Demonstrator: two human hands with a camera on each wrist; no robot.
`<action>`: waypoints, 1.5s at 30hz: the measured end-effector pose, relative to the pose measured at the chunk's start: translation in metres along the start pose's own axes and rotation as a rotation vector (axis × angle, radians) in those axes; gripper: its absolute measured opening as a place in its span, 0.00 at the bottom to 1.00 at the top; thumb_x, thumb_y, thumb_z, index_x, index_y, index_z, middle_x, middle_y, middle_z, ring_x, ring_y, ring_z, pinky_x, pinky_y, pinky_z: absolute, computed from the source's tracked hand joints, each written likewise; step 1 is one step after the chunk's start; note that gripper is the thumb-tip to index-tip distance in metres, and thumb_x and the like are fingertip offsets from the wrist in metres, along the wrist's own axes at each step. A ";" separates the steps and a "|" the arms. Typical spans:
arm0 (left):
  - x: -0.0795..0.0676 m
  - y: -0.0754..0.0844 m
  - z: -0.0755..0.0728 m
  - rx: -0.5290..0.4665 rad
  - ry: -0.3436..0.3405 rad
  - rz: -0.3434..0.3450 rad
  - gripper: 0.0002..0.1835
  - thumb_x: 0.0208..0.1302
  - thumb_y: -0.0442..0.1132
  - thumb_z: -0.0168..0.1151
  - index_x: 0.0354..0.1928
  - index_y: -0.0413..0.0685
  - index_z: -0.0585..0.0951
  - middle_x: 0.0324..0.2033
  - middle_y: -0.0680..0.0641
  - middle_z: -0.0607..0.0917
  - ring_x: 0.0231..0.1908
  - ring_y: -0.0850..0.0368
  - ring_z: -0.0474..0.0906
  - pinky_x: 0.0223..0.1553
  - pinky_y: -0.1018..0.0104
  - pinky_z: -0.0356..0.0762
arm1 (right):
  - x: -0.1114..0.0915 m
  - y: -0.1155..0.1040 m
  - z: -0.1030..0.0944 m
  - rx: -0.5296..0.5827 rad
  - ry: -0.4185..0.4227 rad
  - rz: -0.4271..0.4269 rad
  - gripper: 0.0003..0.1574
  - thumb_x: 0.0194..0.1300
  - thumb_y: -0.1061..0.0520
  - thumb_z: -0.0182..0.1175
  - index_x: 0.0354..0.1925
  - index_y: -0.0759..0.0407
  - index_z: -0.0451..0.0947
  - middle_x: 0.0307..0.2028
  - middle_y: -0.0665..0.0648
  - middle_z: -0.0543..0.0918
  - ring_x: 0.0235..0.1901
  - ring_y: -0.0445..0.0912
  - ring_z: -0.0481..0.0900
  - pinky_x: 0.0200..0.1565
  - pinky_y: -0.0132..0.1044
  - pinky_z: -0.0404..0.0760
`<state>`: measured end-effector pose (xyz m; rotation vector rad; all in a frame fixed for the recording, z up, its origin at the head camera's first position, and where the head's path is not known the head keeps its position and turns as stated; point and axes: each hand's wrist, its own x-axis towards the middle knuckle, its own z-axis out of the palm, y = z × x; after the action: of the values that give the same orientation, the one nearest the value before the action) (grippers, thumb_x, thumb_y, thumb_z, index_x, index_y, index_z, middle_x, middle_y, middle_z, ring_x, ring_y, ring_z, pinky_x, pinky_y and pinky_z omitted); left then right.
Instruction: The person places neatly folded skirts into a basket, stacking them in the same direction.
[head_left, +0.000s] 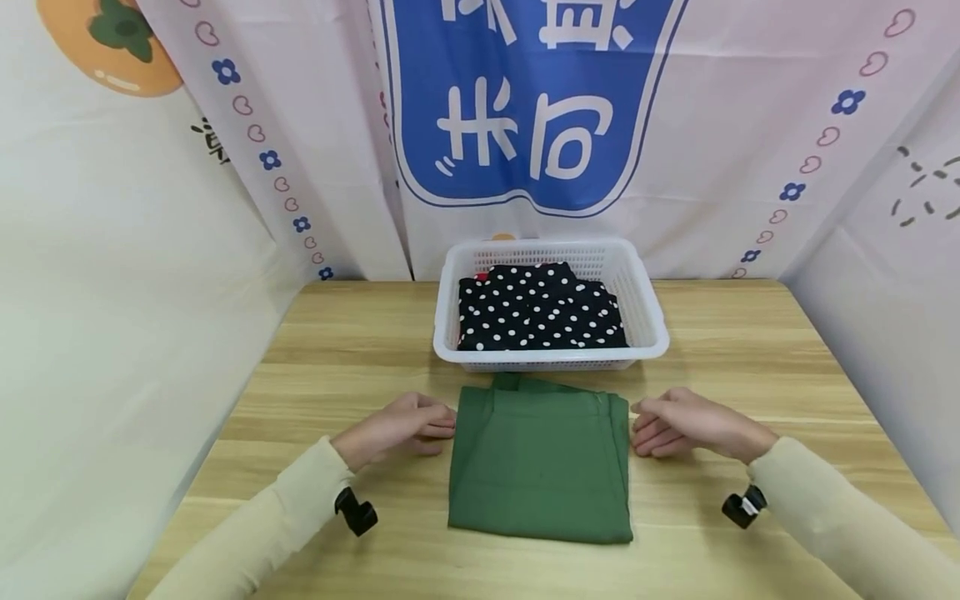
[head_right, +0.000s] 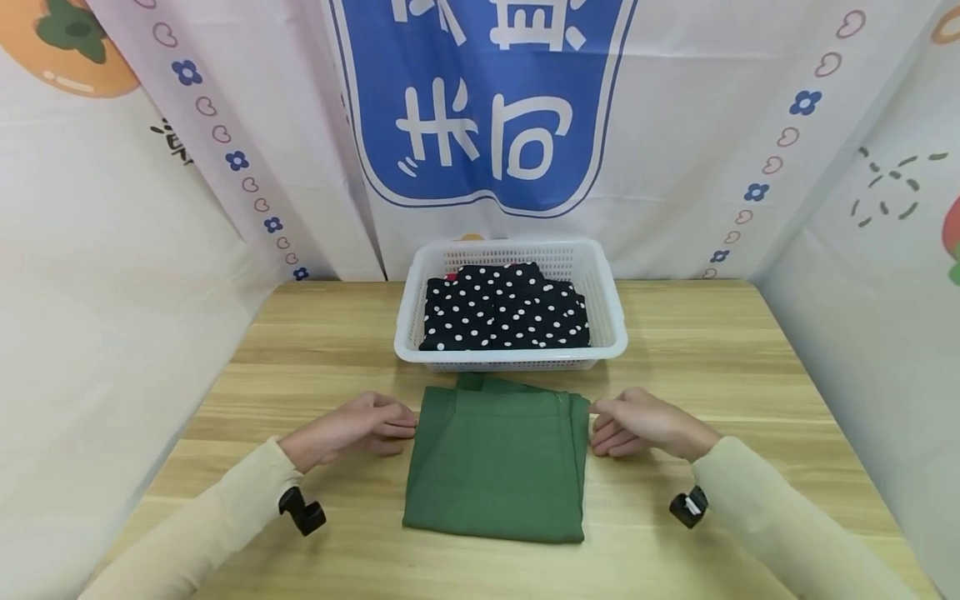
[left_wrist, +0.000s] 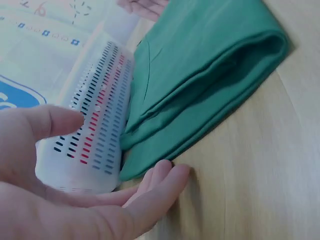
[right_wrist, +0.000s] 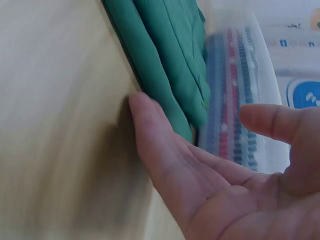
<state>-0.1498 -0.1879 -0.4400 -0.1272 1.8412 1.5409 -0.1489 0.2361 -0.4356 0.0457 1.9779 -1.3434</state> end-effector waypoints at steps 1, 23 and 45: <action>0.002 0.000 0.001 -0.021 0.013 -0.008 0.28 0.66 0.40 0.51 0.62 0.26 0.66 0.61 0.31 0.72 0.61 0.42 0.73 0.62 0.48 0.75 | 0.001 -0.001 0.004 0.006 -0.011 0.008 0.35 0.73 0.44 0.48 0.54 0.78 0.71 0.43 0.68 0.86 0.43 0.54 0.87 0.48 0.45 0.86; 0.024 -0.008 0.039 0.095 -0.033 0.218 0.30 0.62 0.31 0.62 0.66 0.44 0.67 0.54 0.42 0.80 0.45 0.58 0.79 0.42 0.67 0.80 | 0.010 0.005 0.039 -0.002 -0.085 -0.186 0.26 0.73 0.47 0.52 0.54 0.70 0.68 0.47 0.61 0.82 0.45 0.46 0.83 0.49 0.41 0.85; -0.030 -0.011 0.049 -0.321 -0.140 0.237 0.39 0.63 0.24 0.55 0.74 0.44 0.52 0.64 0.35 0.72 0.51 0.52 0.82 0.52 0.60 0.82 | -0.039 0.005 0.034 0.356 -0.236 -0.231 0.37 0.73 0.56 0.52 0.69 0.74 0.50 0.51 0.63 0.84 0.48 0.53 0.85 0.52 0.49 0.83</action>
<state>-0.0995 -0.1587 -0.4330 0.0525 1.5324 1.9520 -0.1001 0.2247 -0.4232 -0.1720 1.5662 -1.7517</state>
